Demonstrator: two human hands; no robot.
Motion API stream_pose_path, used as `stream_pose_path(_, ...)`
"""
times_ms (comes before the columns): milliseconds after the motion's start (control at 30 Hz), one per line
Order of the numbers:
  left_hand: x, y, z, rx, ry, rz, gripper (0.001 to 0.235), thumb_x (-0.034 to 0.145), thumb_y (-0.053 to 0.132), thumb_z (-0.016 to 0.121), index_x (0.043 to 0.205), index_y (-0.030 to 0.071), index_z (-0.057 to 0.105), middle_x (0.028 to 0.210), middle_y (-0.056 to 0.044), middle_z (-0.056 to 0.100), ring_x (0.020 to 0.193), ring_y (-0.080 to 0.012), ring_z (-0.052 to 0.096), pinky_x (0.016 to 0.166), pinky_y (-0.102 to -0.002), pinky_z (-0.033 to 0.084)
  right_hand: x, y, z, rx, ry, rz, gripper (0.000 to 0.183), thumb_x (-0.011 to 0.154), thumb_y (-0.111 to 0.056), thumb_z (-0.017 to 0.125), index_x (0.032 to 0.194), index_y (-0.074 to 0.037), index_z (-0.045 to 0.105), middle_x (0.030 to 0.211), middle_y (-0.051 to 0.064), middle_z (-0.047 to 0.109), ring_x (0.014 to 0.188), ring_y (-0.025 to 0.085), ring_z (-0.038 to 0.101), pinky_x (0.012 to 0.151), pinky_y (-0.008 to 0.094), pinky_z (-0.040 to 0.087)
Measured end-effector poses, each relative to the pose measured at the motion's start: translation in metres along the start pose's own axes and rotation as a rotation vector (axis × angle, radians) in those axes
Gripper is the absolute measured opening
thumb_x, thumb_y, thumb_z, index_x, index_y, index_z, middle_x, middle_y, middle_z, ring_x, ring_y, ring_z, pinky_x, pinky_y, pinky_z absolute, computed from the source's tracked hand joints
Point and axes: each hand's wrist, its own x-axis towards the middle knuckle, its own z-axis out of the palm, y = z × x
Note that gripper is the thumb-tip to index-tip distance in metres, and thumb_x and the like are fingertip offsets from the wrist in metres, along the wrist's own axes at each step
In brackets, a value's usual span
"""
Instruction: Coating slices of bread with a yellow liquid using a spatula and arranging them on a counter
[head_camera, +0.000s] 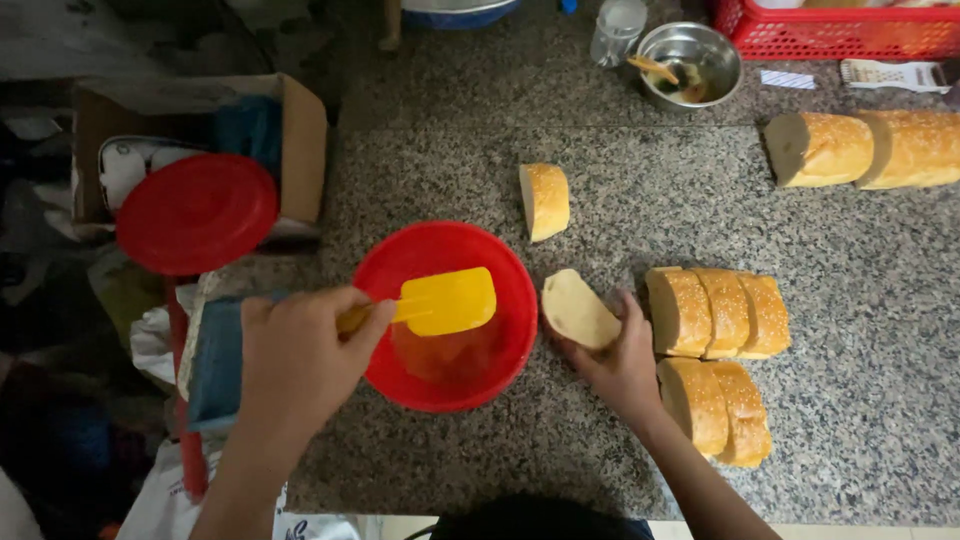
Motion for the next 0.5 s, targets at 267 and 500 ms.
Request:
stream_pose_path(267,0.009,0.026,0.013,0.177,0.069,0.103,0.036,0.118,0.05,0.078,0.11,0.021,0.098,0.079,-0.003,0.087,0.075,-0.0266,0.085,0.098,-0.049,0.059,0.021,-0.039,0.009,-0.559,-0.146,-0.037,0.137,0.096,-0.091,0.08,0.197,-0.014,0.029,0.157,0.031,0.071,0.147,0.058,0.072,0.114,0.074,0.061)
stream_pose_path(500,0.023,0.055,0.058,0.257,-0.051,0.232,0.028,0.108,0.01,0.079,0.084,0.008,0.094,0.077,-0.012,0.089,0.081,-0.0342,0.08,0.11,-0.054,0.048,0.039,-0.05,-0.016,-0.063,-0.115,0.059,0.126,0.091,-0.028,0.095,0.198,-0.012,0.03,0.181,0.037,0.056,0.155,0.068,0.063,0.126,0.081,0.052)
